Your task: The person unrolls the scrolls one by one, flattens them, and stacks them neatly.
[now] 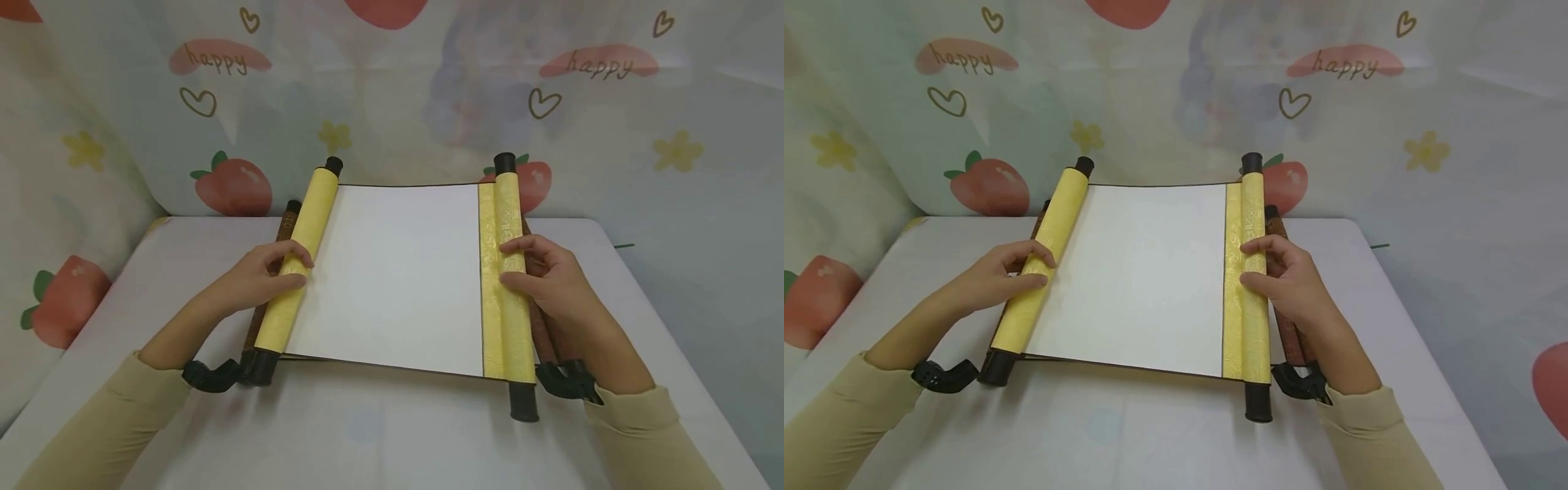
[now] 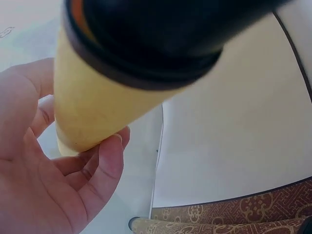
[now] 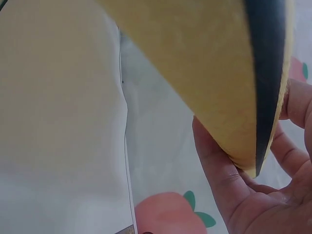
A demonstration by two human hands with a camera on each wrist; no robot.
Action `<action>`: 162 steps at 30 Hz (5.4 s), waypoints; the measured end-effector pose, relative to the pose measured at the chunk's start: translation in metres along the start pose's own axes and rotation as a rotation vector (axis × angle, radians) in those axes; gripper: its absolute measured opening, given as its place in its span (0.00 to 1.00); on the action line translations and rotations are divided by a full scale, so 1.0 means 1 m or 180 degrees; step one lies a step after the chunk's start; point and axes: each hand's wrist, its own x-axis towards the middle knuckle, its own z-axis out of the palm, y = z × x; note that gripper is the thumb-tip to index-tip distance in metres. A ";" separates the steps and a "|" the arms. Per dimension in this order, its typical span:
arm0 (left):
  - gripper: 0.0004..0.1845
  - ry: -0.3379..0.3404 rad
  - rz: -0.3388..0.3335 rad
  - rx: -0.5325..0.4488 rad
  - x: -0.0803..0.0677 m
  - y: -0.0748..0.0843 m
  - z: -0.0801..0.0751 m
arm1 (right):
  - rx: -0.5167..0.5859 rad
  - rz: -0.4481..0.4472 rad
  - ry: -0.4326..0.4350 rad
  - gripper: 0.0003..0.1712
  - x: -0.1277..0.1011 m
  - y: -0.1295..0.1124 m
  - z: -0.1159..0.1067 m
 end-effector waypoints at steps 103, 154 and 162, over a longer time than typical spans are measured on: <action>0.10 0.0025 -0.0351 0.0325 -0.011 -0.011 0.000 | -0.0419 -0.0120 0.0100 0.22 -0.015 0.011 -0.010; 0.05 0.0060 -0.0252 0.0569 -0.011 -0.017 -0.001 | -0.0570 -0.0102 0.0141 0.22 -0.018 0.022 -0.016; 0.10 0.0040 -0.0237 0.0465 -0.013 -0.016 -0.001 | -0.0597 -0.0092 0.0152 0.23 -0.018 0.024 -0.019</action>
